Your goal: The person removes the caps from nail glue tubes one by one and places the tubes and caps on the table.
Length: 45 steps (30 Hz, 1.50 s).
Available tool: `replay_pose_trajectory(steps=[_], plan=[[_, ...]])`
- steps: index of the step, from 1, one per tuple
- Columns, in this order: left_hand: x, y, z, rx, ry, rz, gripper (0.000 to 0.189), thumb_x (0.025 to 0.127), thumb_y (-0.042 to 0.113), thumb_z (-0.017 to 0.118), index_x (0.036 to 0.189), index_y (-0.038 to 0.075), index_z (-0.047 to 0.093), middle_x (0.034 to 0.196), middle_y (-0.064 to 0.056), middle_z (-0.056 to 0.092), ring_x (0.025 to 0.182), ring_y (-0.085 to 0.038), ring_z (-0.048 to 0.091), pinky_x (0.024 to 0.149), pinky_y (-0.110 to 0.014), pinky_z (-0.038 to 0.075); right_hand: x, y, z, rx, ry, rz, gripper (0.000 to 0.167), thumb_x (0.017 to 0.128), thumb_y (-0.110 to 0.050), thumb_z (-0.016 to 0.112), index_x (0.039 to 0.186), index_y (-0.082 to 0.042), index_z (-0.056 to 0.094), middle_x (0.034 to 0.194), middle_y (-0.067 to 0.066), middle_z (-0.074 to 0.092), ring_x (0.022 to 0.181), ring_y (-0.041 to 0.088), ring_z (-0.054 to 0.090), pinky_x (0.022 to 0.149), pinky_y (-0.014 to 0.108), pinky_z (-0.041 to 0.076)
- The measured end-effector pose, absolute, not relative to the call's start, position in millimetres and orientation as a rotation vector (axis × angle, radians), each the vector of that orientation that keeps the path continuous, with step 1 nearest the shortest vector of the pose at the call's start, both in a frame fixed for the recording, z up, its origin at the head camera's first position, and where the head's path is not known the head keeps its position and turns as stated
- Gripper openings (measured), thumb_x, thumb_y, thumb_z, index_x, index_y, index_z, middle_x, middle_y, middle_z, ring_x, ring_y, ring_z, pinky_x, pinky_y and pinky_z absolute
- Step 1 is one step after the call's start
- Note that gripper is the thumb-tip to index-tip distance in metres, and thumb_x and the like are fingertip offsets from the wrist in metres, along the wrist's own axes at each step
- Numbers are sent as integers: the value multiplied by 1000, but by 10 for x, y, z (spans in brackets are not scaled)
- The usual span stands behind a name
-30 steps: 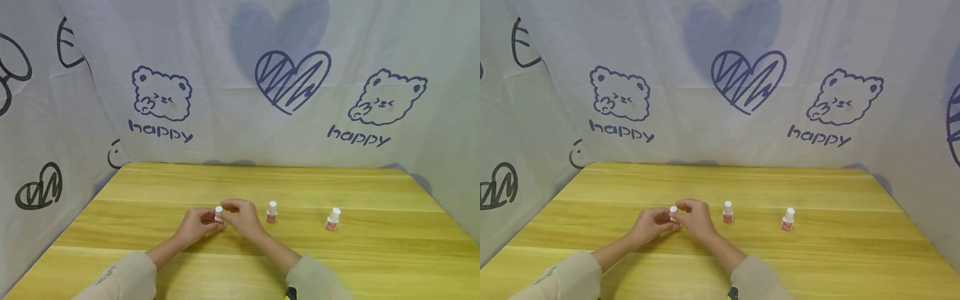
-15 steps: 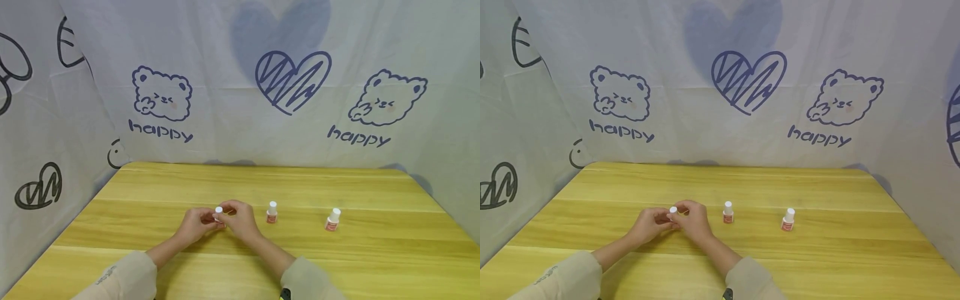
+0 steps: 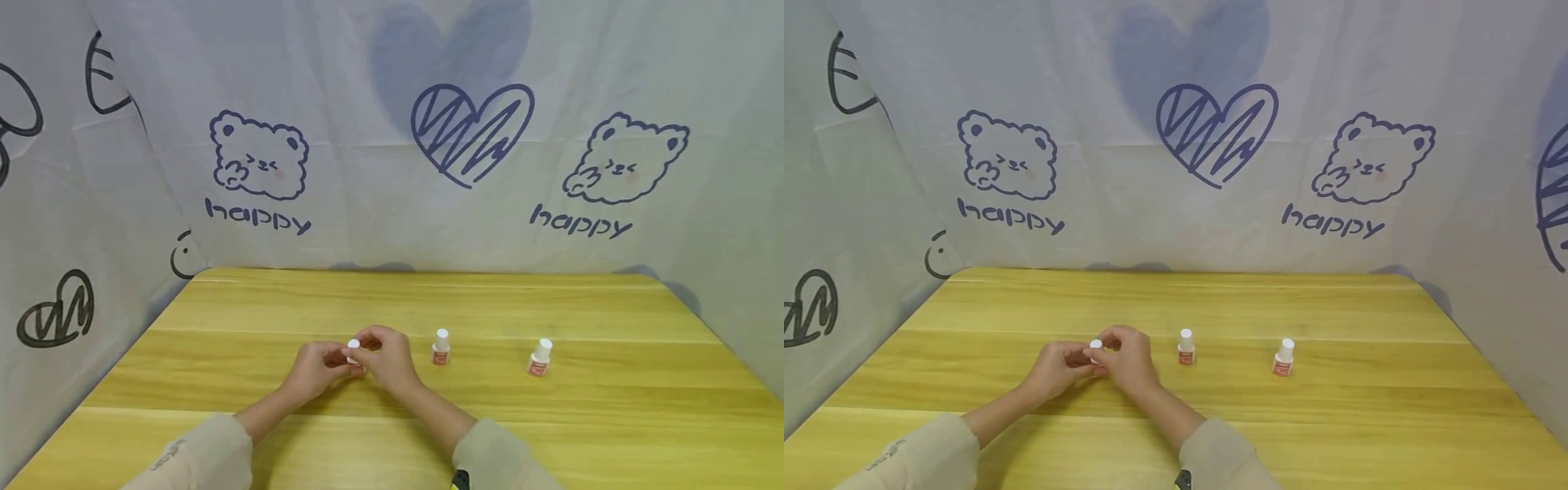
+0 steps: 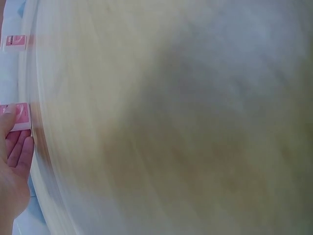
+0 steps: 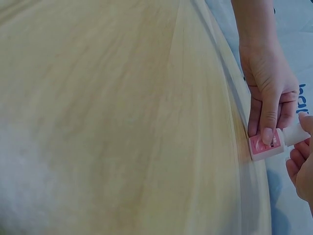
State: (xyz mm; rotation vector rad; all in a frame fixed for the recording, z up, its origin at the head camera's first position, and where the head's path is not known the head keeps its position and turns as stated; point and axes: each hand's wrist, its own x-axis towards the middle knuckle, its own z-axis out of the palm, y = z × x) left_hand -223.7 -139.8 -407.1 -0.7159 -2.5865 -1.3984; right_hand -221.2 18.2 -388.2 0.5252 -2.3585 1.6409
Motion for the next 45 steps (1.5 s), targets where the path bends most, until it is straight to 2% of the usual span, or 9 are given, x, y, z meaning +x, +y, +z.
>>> replay_pose_trajectory(steps=[9,22,26,33,38,45], plan=[[-2235,-1415,-4080,-752,-2568,-1398,15,77,5,72,91,-1,71,87,-15,72,78,-20,70,68,-20,55,-2199,180,-3847,570,-2384,1537,15,75,-11,76,80,1,69,78,11,70,74,17,63,69,19,51],[-2229,-1404,-4066,-730,-2596,-1377,17,76,9,72,92,2,73,85,-11,73,75,-9,68,66,-15,52,-2194,197,-3787,596,-2443,1470,12,76,-10,75,79,1,71,78,11,71,73,19,66,62,14,50],[-2241,-1394,-4063,-737,-2598,-1357,19,76,10,72,93,1,73,87,-11,73,78,-9,67,68,-16,53,-2219,217,-3776,600,-2465,1474,11,77,-9,75,80,1,71,78,12,71,73,18,65,62,14,49],[-2237,-1405,-4040,-698,-2629,-1367,18,76,10,73,92,2,74,85,-10,73,75,2,62,66,-13,51,-2237,217,-3755,640,-2490,1445,13,77,-10,74,81,2,71,79,12,72,74,18,64,65,17,51],[-2231,-1408,-4032,-699,-2631,-1356,18,76,12,73,92,3,74,85,-9,73,77,-4,65,67,-14,52,-2238,230,-3730,704,-2519,1406,12,79,-9,72,84,2,71,82,13,72,77,20,66,69,20,53],[-2228,-1404,-4039,-704,-2620,-1391,16,77,11,72,90,1,74,85,-11,73,80,-15,69,67,-14,52,-2250,274,-3697,842,-2566,1374,13,84,-6,66,91,4,71,92,15,71,85,23,66,77,34,55]])
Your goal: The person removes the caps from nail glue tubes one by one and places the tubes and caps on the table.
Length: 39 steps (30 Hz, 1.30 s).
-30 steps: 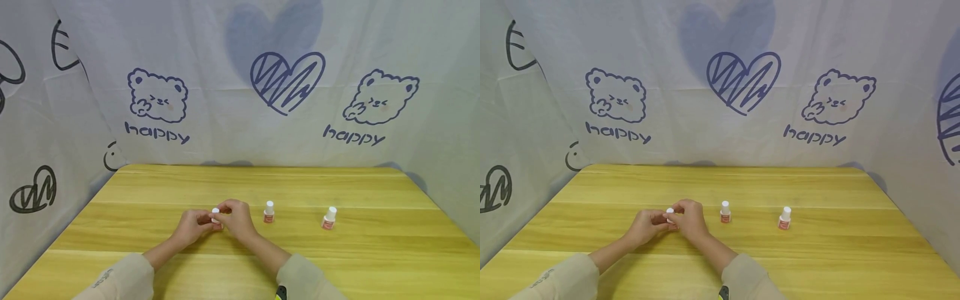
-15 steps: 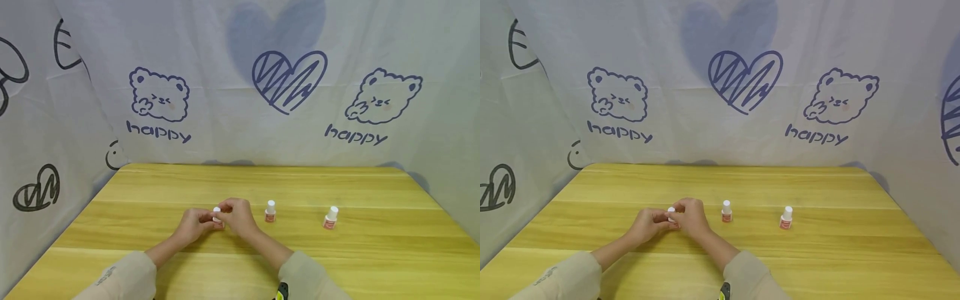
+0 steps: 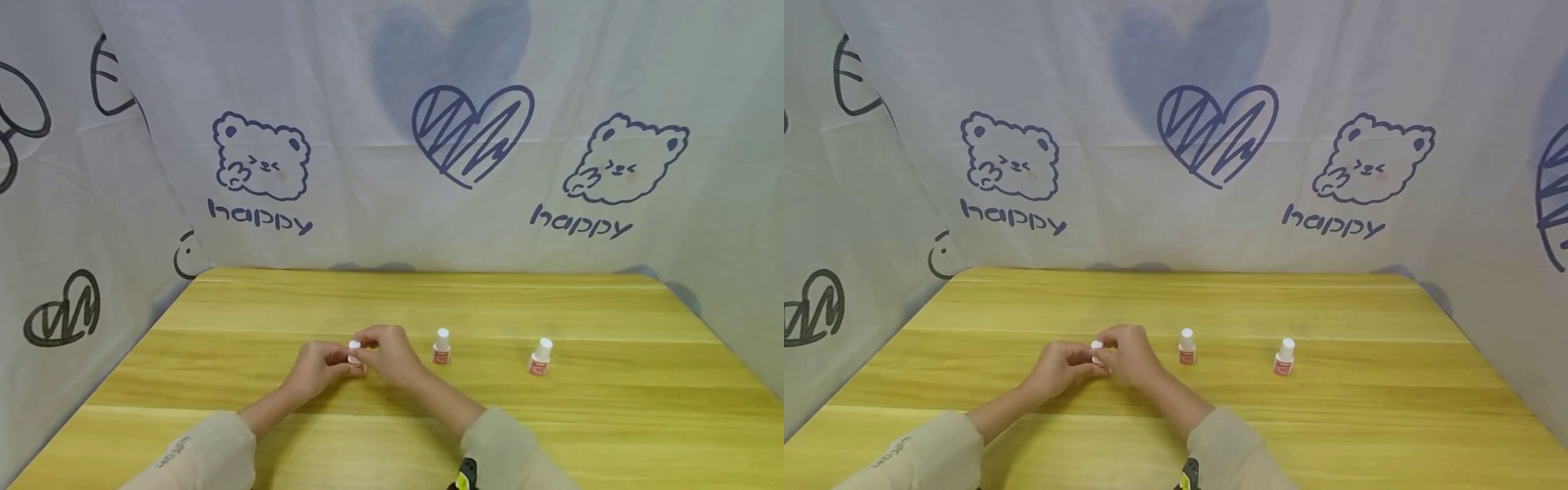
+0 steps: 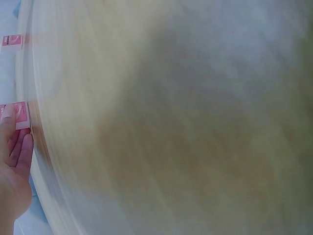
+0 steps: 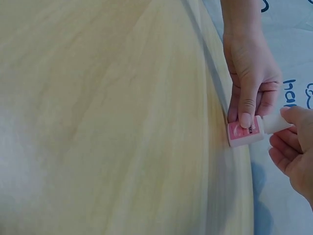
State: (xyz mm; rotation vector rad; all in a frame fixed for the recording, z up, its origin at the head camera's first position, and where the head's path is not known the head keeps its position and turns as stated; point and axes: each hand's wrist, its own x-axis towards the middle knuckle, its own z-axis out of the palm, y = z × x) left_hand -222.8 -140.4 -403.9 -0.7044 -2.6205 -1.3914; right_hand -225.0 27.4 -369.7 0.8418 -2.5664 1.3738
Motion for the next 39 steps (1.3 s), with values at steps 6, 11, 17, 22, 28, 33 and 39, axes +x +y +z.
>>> replay_pose_trajectory(steps=[6,11,17,22,28,33,39], plan=[[-2224,-1402,-4042,-715,-2604,-1425,15,77,10,72,89,1,74,84,-12,73,79,-12,69,66,-14,52,-2261,287,-3700,873,-2593,1376,15,86,-6,65,95,4,70,97,15,71,89,24,65,79,37,54],[-2214,-1401,-4034,-713,-2599,-1446,14,77,10,71,88,2,74,84,-12,73,78,-11,69,67,-15,53,-2256,281,-3705,784,-2597,1369,17,83,-12,69,93,1,71,95,13,71,89,23,64,79,38,53],[-2214,-1399,-4026,-703,-2609,-1467,16,77,9,71,90,1,74,85,-12,73,77,-8,68,67,-15,53,-2240,279,-3678,730,-2579,1353,10,80,-13,72,81,-4,70,82,7,70,78,14,61,72,27,51],[-2216,-1391,-4017,-677,-2632,-1461,17,77,11,72,91,1,74,83,-11,73,71,0,64,65,-13,51,-2244,282,-3670,743,-2573,1362,7,81,-11,71,80,-4,69,79,6,70,75,12,60,70,22,50],[-2218,-1385,-4010,-660,-2634,-1467,18,77,11,72,92,1,74,83,-11,73,73,-2,65,65,-13,51,-2266,284,-3672,775,-2584,1371,7,82,-9,70,84,-2,71,80,7,71,75,13,62,69,20,50],[-2218,-1390,-4013,-660,-2635,-1472,18,77,11,72,91,0,73,85,-12,73,77,-10,68,66,-14,52,-2276,288,-3668,795,-2599,1402,8,83,-8,69,87,-1,71,81,9,71,74,13,63,67,18,50],[-2227,-1396,-4033,-664,-2642,-1473,18,77,12,72,91,0,73,85,-13,73,78,-16,70,66,-15,53,-2286,300,-3660,796,-2640,1468,10,83,-6,67,91,0,71,85,11,71,77,14,62,66,16,49]])
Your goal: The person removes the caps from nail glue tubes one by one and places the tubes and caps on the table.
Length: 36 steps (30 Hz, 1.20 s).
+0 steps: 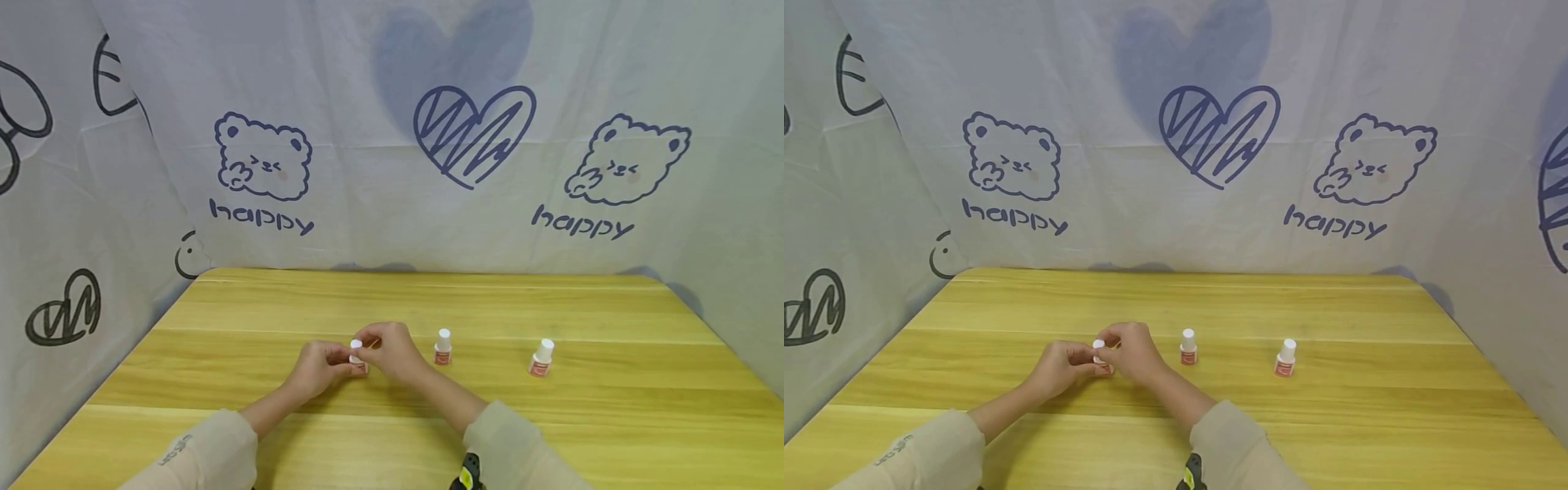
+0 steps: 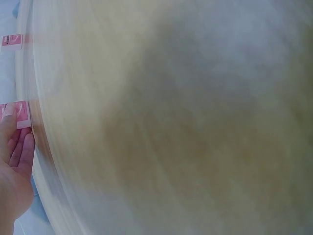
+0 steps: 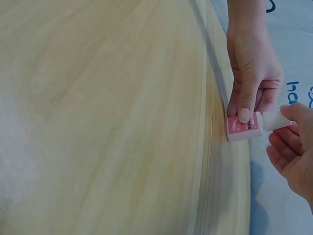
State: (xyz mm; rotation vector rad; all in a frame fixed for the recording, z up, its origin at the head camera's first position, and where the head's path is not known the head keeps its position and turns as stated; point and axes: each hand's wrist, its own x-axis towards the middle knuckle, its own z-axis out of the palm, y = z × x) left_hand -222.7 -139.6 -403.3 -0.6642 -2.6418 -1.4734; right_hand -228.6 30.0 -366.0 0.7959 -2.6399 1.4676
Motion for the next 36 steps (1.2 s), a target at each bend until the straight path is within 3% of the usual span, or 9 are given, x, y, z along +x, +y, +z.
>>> replay_pose_trajectory(steps=[11,23,36], plan=[[-2245,-1397,-4043,-667,-2645,-1478,17,77,14,72,89,1,74,85,-12,73,79,-17,70,66,-16,53,-2287,320,-3636,818,-2642,1503,12,83,-4,65,94,0,71,89,12,71,82,17,63,69,18,50],[-2228,-1391,-4017,-621,-2684,-1467,20,76,14,74,91,2,74,81,-10,73,65,3,58,61,-12,48,-2276,278,-3649,742,-2585,1429,6,80,-9,72,82,-4,71,80,7,70,76,12,59,69,22,48],[-2227,-1396,-4015,-629,-2688,-1446,21,76,15,73,92,1,73,83,-11,73,70,-4,64,64,-13,51,-2282,285,-3623,745,-2608,1448,6,80,-8,72,82,-2,71,79,8,71,72,10,60,64,18,49]])
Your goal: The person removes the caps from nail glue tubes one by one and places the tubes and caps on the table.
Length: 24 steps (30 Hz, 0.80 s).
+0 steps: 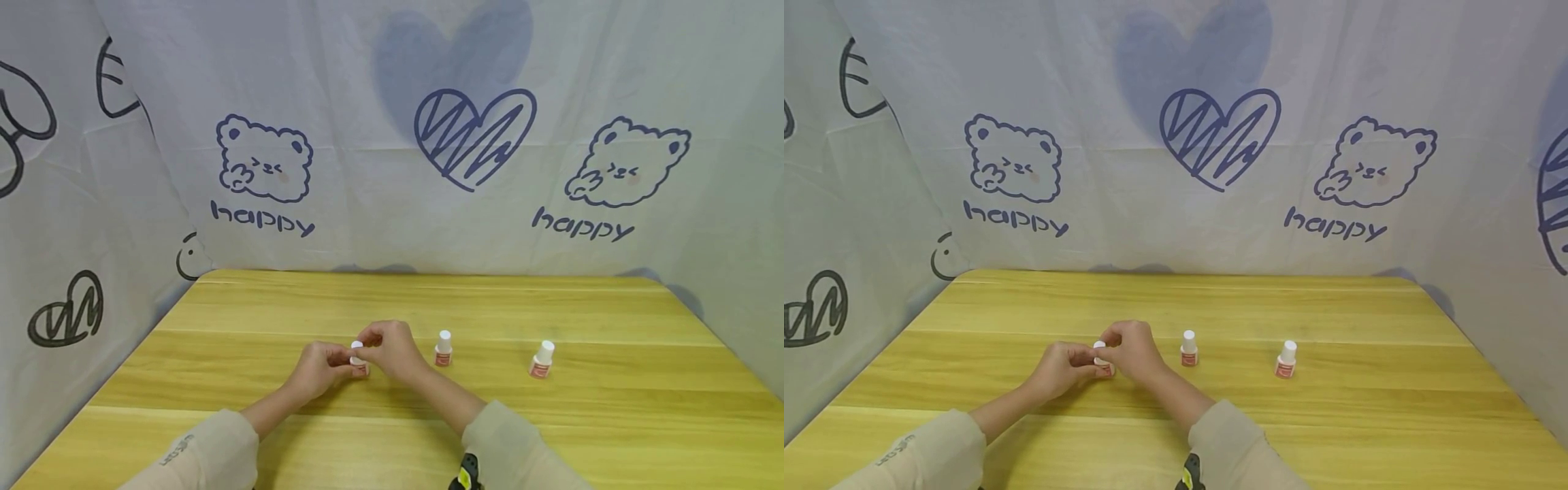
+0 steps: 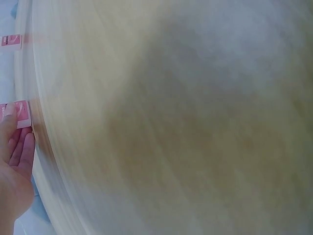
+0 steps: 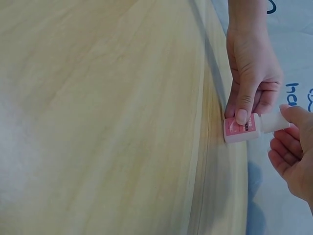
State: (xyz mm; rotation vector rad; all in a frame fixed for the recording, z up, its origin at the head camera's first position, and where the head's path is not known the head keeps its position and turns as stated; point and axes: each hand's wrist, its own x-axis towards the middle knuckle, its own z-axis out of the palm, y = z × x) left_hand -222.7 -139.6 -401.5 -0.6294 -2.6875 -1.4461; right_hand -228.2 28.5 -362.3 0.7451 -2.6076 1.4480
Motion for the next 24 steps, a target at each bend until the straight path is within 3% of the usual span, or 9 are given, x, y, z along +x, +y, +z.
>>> replay_pose_trajectory(steps=[10,24], plan=[[-2235,-1403,-4026,-643,-2683,-1471,22,77,15,73,94,1,73,82,-11,73,66,0,61,62,-13,50,-2287,298,-3605,762,-2637,1470,9,81,-9,71,85,-2,72,82,9,71,70,8,58,62,16,48],[-2232,-1405,-4024,-664,-2668,-1492,19,77,14,73,90,0,73,84,-13,73,76,-14,69,65,-17,54,-2312,303,-3608,795,-2655,1522,13,81,-4,69,91,3,71,89,15,71,74,14,63,64,16,50]])
